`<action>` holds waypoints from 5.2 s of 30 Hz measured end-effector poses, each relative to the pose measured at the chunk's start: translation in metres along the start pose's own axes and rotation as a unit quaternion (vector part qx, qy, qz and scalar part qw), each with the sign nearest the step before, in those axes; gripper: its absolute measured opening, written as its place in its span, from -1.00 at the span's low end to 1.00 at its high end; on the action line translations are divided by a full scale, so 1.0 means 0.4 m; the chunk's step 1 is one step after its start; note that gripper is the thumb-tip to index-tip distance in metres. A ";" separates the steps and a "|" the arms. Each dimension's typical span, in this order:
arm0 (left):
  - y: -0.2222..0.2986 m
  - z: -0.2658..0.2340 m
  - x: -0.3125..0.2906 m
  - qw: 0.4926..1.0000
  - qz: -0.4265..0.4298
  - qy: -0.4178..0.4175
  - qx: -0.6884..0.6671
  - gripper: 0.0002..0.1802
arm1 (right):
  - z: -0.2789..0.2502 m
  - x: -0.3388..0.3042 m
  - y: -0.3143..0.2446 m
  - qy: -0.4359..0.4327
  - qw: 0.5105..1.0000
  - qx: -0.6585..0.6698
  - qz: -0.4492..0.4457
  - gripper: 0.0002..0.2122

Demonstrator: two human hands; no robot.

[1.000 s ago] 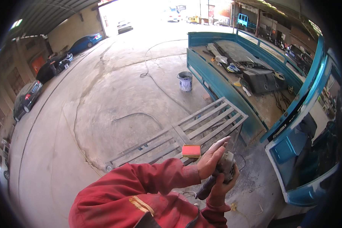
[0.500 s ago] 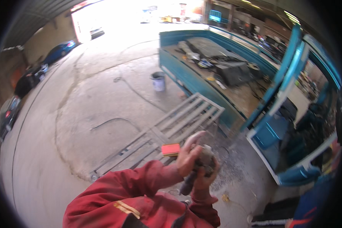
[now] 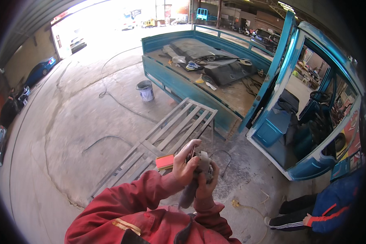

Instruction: The person uses an angle grinder with a sanding disc to sand the white-painted door frame of a teal three-wheeled vehicle. They pause to touch the surface, then change the sanding disc and continue sanding the lower door edge.

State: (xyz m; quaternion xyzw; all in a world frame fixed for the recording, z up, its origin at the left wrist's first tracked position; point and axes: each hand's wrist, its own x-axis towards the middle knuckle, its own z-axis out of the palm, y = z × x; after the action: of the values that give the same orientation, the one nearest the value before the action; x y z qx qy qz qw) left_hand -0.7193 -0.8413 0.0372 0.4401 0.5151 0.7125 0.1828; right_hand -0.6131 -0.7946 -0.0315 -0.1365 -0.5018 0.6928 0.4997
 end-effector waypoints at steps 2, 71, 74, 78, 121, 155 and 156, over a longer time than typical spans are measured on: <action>0.004 0.002 0.007 1.000 0.003 -0.006 -0.004 -0.37 | -0.002 0.004 0.000 0.001 1.000 -0.001 0.004 -0.36; -1.026 0.799 0.170 0.665 -0.295 -0.607 0.320 -0.44 | -0.901 -0.317 -0.364 0.422 0.846 -0.273 0.176 -0.58; -0.966 0.856 0.075 0.678 -0.220 -0.642 0.281 -0.52 | -0.920 -0.213 -0.280 0.452 0.816 -0.305 0.190 -0.54; -1.035 0.837 0.000 0.624 -0.189 -0.692 0.310 -0.54 | -0.983 -0.172 -0.236 0.478 0.810 -0.230 0.249 -0.54; -2.691 0.997 -0.023 0.796 -0.421 -0.399 0.174 -0.24 | -2.251 0.482 1.676 0.325 0.856 -0.143 0.377 -0.55; -2.977 1.061 -0.085 0.810 0.063 -0.456 0.363 -0.25 | -2.455 0.493 1.903 0.450 0.794 -0.276 0.301 -0.43; -2.977 1.065 -0.102 0.808 0.055 -0.461 0.363 -0.24 | -2.458 0.484 1.891 0.445 0.763 -0.334 0.328 -0.37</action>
State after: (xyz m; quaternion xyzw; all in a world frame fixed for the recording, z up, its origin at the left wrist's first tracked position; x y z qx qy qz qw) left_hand -0.5792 -0.1470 -1.0114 0.7787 0.5661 0.1967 0.1859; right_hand -0.4440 -0.0823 -1.0514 -0.7440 -0.3471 0.4643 0.3323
